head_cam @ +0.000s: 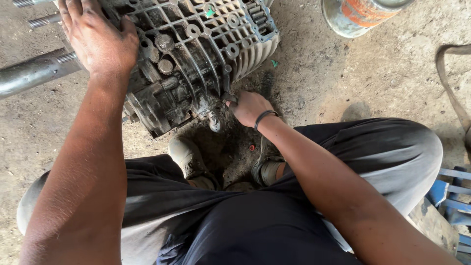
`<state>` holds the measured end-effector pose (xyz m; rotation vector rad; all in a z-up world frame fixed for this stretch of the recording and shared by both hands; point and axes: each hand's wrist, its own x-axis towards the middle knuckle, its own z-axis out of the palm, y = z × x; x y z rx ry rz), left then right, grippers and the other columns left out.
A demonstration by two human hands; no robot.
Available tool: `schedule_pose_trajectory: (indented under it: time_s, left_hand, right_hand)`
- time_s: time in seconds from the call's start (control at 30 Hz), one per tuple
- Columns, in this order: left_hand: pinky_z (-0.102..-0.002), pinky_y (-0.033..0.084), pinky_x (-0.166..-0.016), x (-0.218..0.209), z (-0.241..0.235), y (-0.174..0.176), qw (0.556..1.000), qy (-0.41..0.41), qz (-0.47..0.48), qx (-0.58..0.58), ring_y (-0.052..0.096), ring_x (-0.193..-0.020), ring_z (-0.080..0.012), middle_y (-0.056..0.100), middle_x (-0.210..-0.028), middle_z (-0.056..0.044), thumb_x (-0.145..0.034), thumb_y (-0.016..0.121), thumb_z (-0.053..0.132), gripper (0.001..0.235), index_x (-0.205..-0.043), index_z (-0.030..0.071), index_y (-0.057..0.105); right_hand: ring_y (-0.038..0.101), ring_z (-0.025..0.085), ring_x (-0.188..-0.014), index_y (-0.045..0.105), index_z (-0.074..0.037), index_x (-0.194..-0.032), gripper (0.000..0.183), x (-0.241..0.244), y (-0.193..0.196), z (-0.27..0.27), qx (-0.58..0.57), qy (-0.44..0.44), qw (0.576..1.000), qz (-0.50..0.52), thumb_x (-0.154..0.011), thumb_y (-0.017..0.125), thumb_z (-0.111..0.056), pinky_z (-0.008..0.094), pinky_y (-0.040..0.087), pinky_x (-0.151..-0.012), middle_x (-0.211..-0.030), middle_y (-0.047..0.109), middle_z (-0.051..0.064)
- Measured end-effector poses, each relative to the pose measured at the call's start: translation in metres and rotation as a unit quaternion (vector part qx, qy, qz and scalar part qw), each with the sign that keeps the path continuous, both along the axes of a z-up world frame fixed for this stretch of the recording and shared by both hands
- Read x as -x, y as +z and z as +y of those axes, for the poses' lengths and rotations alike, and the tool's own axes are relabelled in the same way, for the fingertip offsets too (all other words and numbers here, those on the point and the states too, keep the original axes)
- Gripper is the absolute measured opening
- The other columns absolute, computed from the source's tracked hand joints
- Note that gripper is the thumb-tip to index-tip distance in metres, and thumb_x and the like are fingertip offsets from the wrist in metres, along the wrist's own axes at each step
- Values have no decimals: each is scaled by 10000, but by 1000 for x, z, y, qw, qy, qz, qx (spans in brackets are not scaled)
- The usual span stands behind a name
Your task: The person scrubs the surface of a dirty engine block using a wire brush and a chisel-like tool to remove grime and debris. The person works on the top and side surfaces of the block while sitting on the ground.
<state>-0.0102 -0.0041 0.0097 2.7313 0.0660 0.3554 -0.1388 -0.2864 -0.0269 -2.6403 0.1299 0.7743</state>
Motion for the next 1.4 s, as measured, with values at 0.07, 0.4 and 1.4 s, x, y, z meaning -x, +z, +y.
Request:
schedule_pose_trajectory:
  time_s: [0.07, 0.4, 1.4]
  left_hand:
    - [-553, 168, -1283, -4, 2, -3, 1000, -7, -16, -26, 224, -1531, -477, 333, -1608, -319, -987, 724, 240, 751, -1565, -79, 367]
    - [-535, 172, -1284, -20, 15, -29, 997, -13, -34, -66, 251, -1511, -496, 344, -1583, -372, -999, 739, 265, 783, -1540, -159, 365]
    - [-574, 302, -1231, -26, 17, -37, 996, -1, -57, -69, 416, -1435, -482, 498, -1484, -298, -971, 786, 186, 672, -1514, -41, 461]
  right_hand:
    - [571, 248, -622, 604, -66, -948, 426, 0, -5, -2, -13, -15, 999, -34, -1061, 480, -458, 429, 498, -609, -695, 594, 94]
    - [542, 205, -565, 622, -79, -1003, 410, -4, -17, 5, -71, -74, 994, -31, -1072, 425, -432, 417, 487, -533, -668, 578, 58]
    - [680, 384, -828, 659, -54, -1119, 353, 17, -80, -9, -91, -10, 994, -55, -1052, 475, -347, 537, 520, -759, -911, 713, 181]
